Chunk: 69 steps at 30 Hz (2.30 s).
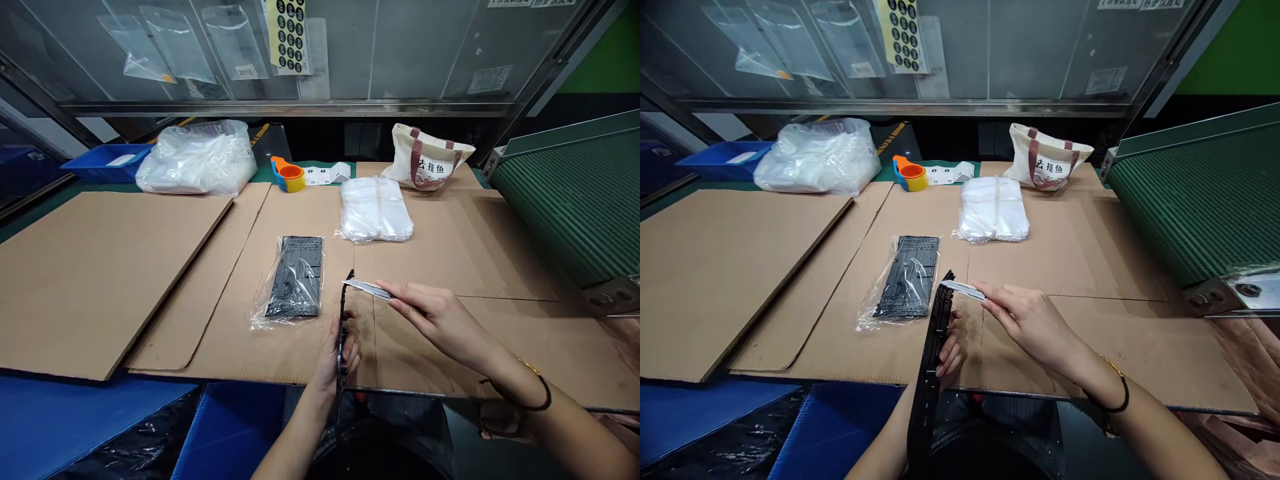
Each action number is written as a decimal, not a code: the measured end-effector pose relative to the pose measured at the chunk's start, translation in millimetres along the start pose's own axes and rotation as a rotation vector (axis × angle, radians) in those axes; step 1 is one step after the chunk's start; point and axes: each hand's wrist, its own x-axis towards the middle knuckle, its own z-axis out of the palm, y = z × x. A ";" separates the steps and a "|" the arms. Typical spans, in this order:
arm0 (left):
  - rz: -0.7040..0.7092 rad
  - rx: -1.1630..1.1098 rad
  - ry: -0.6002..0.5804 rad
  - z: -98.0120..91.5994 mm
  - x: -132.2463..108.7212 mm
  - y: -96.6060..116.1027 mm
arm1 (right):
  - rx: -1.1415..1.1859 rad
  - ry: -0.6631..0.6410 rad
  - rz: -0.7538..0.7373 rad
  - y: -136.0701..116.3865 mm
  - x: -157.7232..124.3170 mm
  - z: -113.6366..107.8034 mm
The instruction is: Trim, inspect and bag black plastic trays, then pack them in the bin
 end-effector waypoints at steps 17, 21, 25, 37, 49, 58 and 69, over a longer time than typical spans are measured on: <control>0.047 -0.067 -0.111 -9.6 2.4 -5.9 | -0.167 -0.058 -0.158 -10.1 -4.1 0.5; 0.036 -0.119 -0.182 -17.6 5.5 -9.4 | -0.259 -0.015 -0.154 -9.2 -0.1 -0.3; 0.017 -0.116 -0.186 -19.9 4.9 -8.8 | -0.304 0.020 -0.148 -6.4 4.9 -2.8; 0.019 -0.093 -0.240 -4.6 3.6 -0.8 | -0.336 0.026 -0.186 -11.3 1.0 -5.4; 0.013 -0.101 -0.181 -10.7 0.7 -4.0 | -0.367 0.061 -0.193 -13.8 -0.2 -6.4; 0.017 -0.133 -0.266 -4.4 0.6 -1.0 | -0.365 0.066 -0.201 -13.8 -0.9 -7.7; 0.030 -0.102 -0.292 -2.4 0.4 -0.2 | -0.332 0.020 -0.182 -11.8 -1.4 -5.5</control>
